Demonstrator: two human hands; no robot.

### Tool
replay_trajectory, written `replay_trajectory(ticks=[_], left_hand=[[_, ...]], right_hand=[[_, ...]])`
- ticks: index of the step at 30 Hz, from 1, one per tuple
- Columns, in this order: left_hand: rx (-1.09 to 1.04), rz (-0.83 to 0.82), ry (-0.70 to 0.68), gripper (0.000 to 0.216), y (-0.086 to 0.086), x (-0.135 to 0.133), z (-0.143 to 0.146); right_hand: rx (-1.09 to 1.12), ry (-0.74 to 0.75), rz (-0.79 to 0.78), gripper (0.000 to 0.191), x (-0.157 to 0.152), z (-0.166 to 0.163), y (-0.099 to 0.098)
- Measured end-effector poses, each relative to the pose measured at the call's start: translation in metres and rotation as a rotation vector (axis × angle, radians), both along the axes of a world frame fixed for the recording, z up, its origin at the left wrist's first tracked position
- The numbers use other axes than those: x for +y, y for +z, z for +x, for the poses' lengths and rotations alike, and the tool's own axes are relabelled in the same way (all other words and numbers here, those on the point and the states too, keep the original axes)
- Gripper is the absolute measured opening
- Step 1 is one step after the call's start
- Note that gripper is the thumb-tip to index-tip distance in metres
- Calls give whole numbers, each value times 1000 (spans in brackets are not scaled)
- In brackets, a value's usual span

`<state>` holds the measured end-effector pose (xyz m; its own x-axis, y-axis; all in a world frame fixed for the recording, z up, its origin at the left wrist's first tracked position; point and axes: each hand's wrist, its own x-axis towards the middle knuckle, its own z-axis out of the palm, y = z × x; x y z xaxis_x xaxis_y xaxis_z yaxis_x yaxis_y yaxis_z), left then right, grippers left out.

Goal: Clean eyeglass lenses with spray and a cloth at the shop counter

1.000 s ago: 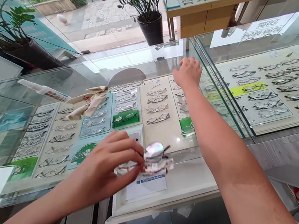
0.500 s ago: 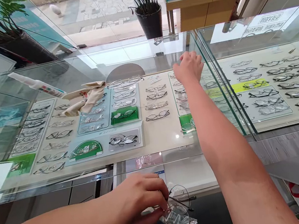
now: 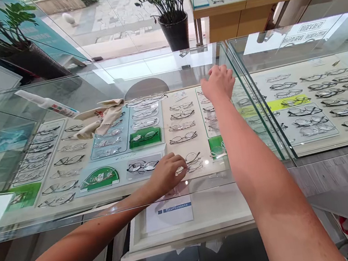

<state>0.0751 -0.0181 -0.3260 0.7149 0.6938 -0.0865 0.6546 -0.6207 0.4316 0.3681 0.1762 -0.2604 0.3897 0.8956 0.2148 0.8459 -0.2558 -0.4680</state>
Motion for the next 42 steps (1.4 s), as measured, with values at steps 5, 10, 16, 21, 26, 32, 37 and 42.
replay_trajectory(ticks=[5, 10, 16, 21, 26, 32, 37, 42], left_hand=[[95, 115, 55, 17, -25, 33, 5], [115, 142, 16, 17, -38, 48, 12], [144, 173, 4, 21, -42, 53, 15], [150, 146, 35, 18, -46, 55, 14], [120, 140, 22, 19, -53, 52, 12], [100, 148, 15, 21, -55, 47, 11], [106, 152, 19, 22, -51, 45, 13], [99, 159, 14, 24, -51, 43, 14]], right_hand=[[0, 2, 31, 28, 1, 1, -1], [-9, -4, 20, 28, 1, 1, -2], [-36, 21, 25, 30, 4, 4, -5], [-18, -5, 11, 26, 0, 0, 0], [-10, 7, 14, 26, -1, 0, 0], [-12, 21, 24, 29, 2, 3, -2], [-1, 5, 5, 28, 0, 2, 0], [5, 11, 20, 30, 0, 2, -1]])
